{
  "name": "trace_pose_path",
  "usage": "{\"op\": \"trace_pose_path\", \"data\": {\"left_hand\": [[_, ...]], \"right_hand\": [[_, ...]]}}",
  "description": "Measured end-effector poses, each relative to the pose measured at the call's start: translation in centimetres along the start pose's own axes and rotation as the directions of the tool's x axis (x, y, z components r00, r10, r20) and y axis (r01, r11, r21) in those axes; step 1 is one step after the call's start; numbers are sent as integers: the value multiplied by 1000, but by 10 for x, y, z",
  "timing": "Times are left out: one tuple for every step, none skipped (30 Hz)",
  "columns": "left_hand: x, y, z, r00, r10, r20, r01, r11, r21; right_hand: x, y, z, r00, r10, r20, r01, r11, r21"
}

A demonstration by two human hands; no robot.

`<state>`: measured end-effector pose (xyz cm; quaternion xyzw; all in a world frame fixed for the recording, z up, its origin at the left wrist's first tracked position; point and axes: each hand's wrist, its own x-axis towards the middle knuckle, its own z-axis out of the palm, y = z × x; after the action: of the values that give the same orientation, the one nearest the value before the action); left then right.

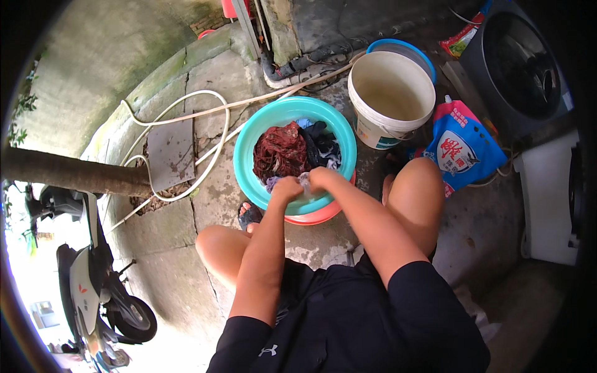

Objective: The person washes clothes by hand in a basin of soapy water, scrubbing individual garments between their hands and submerging them.

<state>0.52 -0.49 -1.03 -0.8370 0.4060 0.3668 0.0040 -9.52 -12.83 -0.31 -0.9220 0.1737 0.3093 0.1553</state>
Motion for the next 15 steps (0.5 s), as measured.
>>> {"op": "trace_pose_path", "data": {"left_hand": [[6,4,-1,989,-54,-137,26,980,-196],[6,-9,-2,951,-166,-261,53,919,-391],[7,-21,-3,942,-270,-200,87,771,-631],[8,-36,-4,988,-148,42,102,426,-899],[2,-24,-11,980,-148,131,165,249,-954],[-6,-11,-16,966,-133,220,230,66,-971],[-14,-11,-21,989,12,147,148,-84,-985],[-19,-11,-24,988,147,50,85,-237,-968],[-31,10,-35,987,148,70,111,-296,-949],[-32,8,-37,994,113,11,55,-393,-918],[-36,14,-43,993,119,9,54,-386,-921],[-41,20,-48,967,221,-123,-6,-466,-885],[-45,42,-56,909,336,-247,-30,-538,-843],[-53,45,-63,834,397,-383,-66,-618,-783],[-56,43,-67,789,416,-452,-85,-655,-751]], "right_hand": [[2,19,-3,998,-38,-48,52,939,340],[-1,13,-13,990,-89,-110,139,763,632],[-8,6,-20,992,-85,-99,127,462,878],[-17,-5,-30,974,-129,-185,207,187,960],[-24,-8,-36,962,-142,-232,240,47,970],[-30,-12,-42,948,-147,-282,270,-94,958],[-45,-27,-61,934,-146,-328,307,-149,940],[-59,-41,-78,917,-139,-373,342,-204,917],[-66,-44,-85,889,-81,-450,421,-242,874],[-73,-59,-94,860,-29,-510,492,-217,843],[-80,-68,-99,777,100,-621,611,115,783],[-87,-78,-102,651,175,-739,616,446,649],[-77,-78,-89,437,299,-849,548,660,514],[-77,-86,-86,421,261,-869,484,746,458],[-76,-89,-86,351,244,-904,513,758,403]]}}
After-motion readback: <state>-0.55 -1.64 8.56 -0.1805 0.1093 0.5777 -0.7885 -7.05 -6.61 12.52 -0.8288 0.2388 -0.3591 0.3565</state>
